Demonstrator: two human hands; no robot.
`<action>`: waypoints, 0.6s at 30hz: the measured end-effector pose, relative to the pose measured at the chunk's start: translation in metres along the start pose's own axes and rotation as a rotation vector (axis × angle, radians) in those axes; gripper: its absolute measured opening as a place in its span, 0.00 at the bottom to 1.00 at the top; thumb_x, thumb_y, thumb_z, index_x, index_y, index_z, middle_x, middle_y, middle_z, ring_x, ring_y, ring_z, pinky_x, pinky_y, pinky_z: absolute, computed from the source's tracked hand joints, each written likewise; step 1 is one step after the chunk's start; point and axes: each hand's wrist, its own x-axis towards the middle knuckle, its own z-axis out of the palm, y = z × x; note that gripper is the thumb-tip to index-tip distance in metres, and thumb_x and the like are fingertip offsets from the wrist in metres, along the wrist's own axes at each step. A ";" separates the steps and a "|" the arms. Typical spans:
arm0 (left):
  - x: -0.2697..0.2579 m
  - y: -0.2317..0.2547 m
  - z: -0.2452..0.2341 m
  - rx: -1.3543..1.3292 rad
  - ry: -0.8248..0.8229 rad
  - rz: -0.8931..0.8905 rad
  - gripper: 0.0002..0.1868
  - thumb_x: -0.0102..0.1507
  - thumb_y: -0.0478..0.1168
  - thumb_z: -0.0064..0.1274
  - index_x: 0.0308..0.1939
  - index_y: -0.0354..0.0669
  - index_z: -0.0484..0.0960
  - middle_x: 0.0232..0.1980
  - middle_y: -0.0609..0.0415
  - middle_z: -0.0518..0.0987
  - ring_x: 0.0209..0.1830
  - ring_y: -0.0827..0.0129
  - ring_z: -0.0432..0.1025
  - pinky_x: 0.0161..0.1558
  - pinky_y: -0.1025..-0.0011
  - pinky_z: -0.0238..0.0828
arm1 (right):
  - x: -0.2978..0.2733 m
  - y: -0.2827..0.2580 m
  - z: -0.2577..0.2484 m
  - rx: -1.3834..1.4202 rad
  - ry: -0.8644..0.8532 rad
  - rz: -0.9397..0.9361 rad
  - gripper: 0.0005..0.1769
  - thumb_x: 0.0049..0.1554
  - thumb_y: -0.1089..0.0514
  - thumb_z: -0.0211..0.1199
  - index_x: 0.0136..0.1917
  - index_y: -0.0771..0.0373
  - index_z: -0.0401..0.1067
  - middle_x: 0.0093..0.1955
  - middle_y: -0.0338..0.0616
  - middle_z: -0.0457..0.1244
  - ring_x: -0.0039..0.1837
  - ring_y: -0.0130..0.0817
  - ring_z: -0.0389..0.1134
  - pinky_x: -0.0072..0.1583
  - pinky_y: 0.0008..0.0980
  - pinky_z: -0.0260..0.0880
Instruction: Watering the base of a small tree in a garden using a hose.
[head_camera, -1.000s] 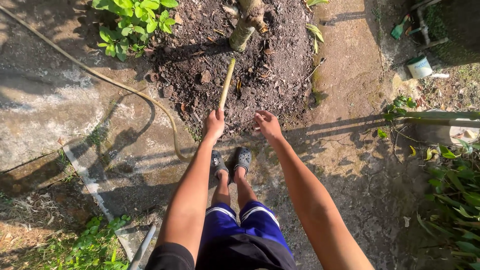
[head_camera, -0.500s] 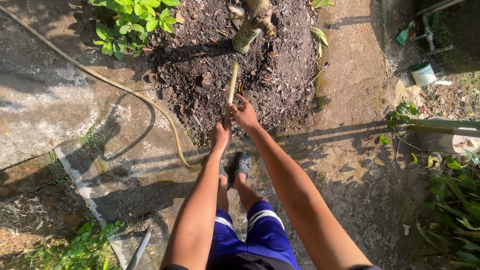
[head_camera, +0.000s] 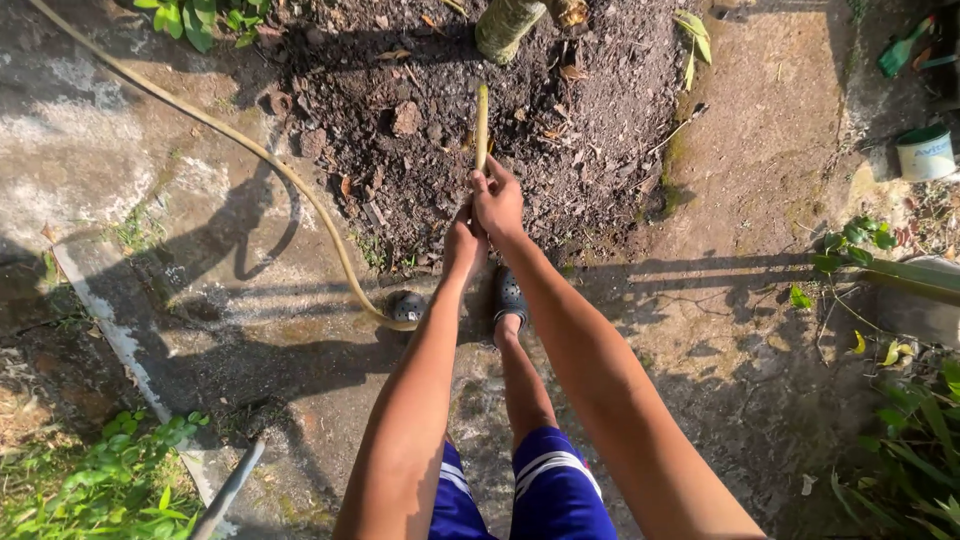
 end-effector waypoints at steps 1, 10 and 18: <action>0.005 -0.003 0.009 -0.004 0.009 -0.010 0.23 0.71 0.51 0.38 0.67 0.51 0.72 0.39 0.42 0.85 0.31 0.53 0.80 0.30 0.56 0.73 | 0.008 0.009 -0.004 -0.004 -0.014 0.003 0.29 0.65 0.56 0.61 0.77 0.60 0.63 0.37 0.38 0.67 0.35 0.21 0.63 0.37 0.24 0.64; 0.005 0.014 0.060 -0.026 0.021 0.009 0.23 0.73 0.51 0.35 0.67 0.47 0.72 0.44 0.42 0.85 0.37 0.52 0.81 0.33 0.56 0.75 | 0.023 0.012 -0.055 0.253 -0.086 0.042 0.28 0.66 0.57 0.58 0.78 0.59 0.62 0.37 0.35 0.64 0.35 0.19 0.61 0.36 0.23 0.62; 0.026 -0.012 0.084 -0.032 0.046 0.104 0.19 0.72 0.43 0.37 0.62 0.39 0.72 0.44 0.44 0.84 0.34 0.55 0.80 0.30 0.56 0.74 | 0.038 0.018 -0.055 0.088 -0.136 -0.064 0.28 0.67 0.56 0.57 0.78 0.59 0.61 0.38 0.35 0.65 0.36 0.20 0.59 0.38 0.24 0.61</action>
